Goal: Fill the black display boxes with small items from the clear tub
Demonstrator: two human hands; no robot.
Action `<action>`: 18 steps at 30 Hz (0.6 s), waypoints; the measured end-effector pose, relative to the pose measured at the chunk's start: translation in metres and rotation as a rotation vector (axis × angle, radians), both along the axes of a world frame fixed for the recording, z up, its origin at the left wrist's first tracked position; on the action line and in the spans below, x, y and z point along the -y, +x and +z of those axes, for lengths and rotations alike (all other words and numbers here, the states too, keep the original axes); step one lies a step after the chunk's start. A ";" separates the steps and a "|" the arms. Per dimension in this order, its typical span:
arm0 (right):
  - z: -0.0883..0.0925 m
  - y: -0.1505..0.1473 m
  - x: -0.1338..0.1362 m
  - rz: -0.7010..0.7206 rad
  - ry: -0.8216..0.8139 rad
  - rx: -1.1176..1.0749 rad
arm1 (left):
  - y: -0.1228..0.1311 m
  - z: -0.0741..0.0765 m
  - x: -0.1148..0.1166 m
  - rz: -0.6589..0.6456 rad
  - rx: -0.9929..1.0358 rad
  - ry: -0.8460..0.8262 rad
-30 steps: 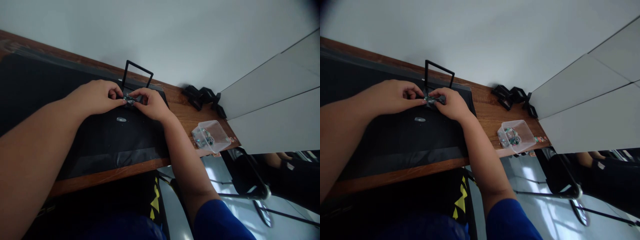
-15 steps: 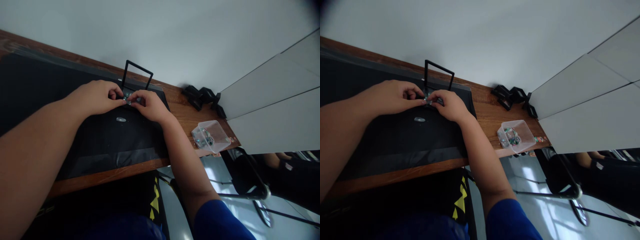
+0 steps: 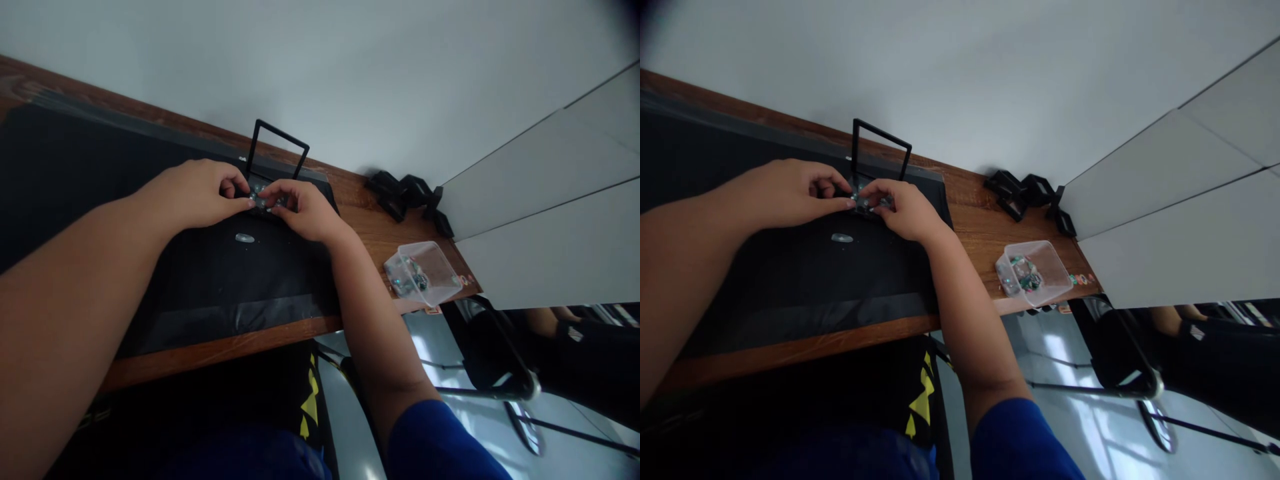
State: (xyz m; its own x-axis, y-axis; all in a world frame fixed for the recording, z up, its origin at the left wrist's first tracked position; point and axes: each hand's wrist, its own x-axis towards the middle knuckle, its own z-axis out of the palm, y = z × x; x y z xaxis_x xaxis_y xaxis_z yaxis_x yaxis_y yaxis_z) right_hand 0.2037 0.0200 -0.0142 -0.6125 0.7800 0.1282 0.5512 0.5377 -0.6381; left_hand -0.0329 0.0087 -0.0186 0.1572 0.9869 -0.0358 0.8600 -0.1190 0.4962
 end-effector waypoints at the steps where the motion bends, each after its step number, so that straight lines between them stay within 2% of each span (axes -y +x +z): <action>1: 0.000 -0.002 0.001 0.001 0.007 0.004 | 0.000 0.001 0.001 -0.004 -0.002 -0.008; 5: 0.002 -0.006 0.007 -0.015 0.038 0.038 | 0.001 0.005 0.003 -0.008 -0.001 -0.039; 12: 0.008 0.002 0.004 -0.107 0.159 0.051 | -0.002 -0.002 -0.002 -0.006 0.027 -0.026; 18: 0.008 0.005 0.004 -0.162 0.097 0.041 | -0.002 0.003 0.000 0.020 0.033 -0.033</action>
